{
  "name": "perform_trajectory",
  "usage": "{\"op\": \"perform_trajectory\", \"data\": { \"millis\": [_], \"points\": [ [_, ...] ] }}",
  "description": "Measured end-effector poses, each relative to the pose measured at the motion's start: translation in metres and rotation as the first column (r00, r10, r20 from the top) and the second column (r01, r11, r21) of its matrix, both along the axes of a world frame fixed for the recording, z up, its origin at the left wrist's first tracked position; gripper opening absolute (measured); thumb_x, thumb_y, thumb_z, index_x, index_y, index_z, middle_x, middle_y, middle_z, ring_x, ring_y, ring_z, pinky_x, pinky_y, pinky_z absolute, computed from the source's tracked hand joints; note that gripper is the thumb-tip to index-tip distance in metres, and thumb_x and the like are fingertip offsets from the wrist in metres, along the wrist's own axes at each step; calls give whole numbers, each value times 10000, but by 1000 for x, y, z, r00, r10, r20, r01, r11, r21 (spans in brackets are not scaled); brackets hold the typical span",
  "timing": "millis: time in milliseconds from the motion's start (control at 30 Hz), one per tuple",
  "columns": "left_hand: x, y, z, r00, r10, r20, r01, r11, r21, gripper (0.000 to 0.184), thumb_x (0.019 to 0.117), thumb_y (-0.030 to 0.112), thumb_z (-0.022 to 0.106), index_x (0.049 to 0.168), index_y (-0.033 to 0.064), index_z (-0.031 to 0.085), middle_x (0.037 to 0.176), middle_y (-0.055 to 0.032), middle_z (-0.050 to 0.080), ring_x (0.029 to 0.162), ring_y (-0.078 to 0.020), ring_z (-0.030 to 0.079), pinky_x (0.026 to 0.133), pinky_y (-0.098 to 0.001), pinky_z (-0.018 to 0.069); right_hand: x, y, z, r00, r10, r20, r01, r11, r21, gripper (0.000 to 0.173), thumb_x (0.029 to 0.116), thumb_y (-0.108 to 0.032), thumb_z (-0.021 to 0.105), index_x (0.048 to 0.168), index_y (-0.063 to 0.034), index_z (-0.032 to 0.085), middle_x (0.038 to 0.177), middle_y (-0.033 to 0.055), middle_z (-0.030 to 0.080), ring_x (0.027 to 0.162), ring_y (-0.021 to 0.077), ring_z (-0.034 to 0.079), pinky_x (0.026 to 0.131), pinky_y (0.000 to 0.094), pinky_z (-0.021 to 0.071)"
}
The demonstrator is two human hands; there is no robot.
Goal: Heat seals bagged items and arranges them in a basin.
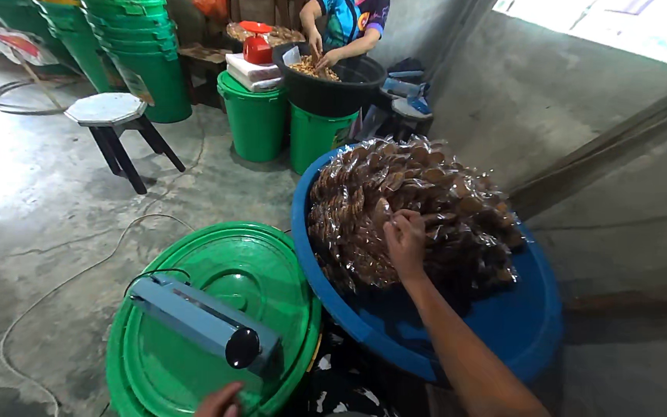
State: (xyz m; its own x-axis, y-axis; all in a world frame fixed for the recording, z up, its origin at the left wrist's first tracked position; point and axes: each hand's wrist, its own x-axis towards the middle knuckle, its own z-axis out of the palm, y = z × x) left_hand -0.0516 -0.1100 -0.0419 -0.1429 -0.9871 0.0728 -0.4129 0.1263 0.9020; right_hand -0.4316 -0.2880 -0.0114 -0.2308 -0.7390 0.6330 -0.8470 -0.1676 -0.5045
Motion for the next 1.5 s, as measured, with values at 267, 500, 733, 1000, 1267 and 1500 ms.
{"op": "perform_trajectory", "data": {
  "millis": [267, 500, 733, 1000, 1267, 1500],
  "points": [
    [-66, -21, -13, 885, -75, -460, 224, 934, 278, 857, 916, 483, 668, 1568, 62, 304, 1447, -103, 519, 1225, -92, 575, 1018, -319, 507, 132, 112, -6, 552, 318, 771, -830, 301, 470, 201, 964, -65, 594, 1076, 96, 550, 863, 101, 593, 743, 113, 577, 696, 289, 510],
    [-33, -26, -32, 808, 500, -311, -340, 828, 447, 517, 947, 134, 654, 1417, 9, 480, 1301, -189, 575, 1138, -227, 606, 957, -395, 526, 204, 77, -42, 667, 326, 670, -743, 358, 566, 224, 996, -7, 543, 1175, 104, 617, 1037, 155, 682, 910, 147, 654, 843, 319, 546],
    [-10, -61, -53, 650, 673, -352, -516, 731, 447, 501, 1005, 138, 598, 1446, -21, 421, 1355, -261, 520, 1183, -310, 578, 976, -434, 508, 255, 4, -31, 762, 594, 257, -526, 337, 781, 362, 1096, -199, 451, 1332, 49, 568, 1074, 253, 691, 992, 360, 685, 917, 508, 529],
    [38, -92, -41, 656, 683, -322, -525, 719, 455, 509, 1100, 302, 386, 1534, 40, 331, 1355, -271, 497, 1075, -316, 602, 862, -434, 537, 256, 46, 29, 423, 904, 68, -328, 83, 941, 786, 1012, -274, 624, 1647, -108, 190, 1647, 251, 264, 1494, 430, 325, 1150, 592, 349],
    [47, -78, -59, 406, 819, -406, -662, 570, 487, 565, 1076, 182, 460, 1567, 43, 216, 1259, -231, 575, 973, -230, 651, 808, -411, 567, 241, 73, -52, 545, 825, -148, -697, 544, 468, 522, 896, -241, 646, 1385, -60, 638, 1335, 242, 640, 1056, 378, 714, 753, 486, 614],
    [37, -90, -37, 472, 690, -549, -437, 724, 534, 439, 1100, 402, 151, 1216, 109, 456, 875, 95, 606, 757, 6, 618, 706, -222, 551, 233, 69, -41, 549, 836, 5, -702, 458, 545, 512, 935, -232, 687, 1413, -65, 607, 1410, 272, 577, 1211, 408, 639, 910, 522, 574]
  ]
}}
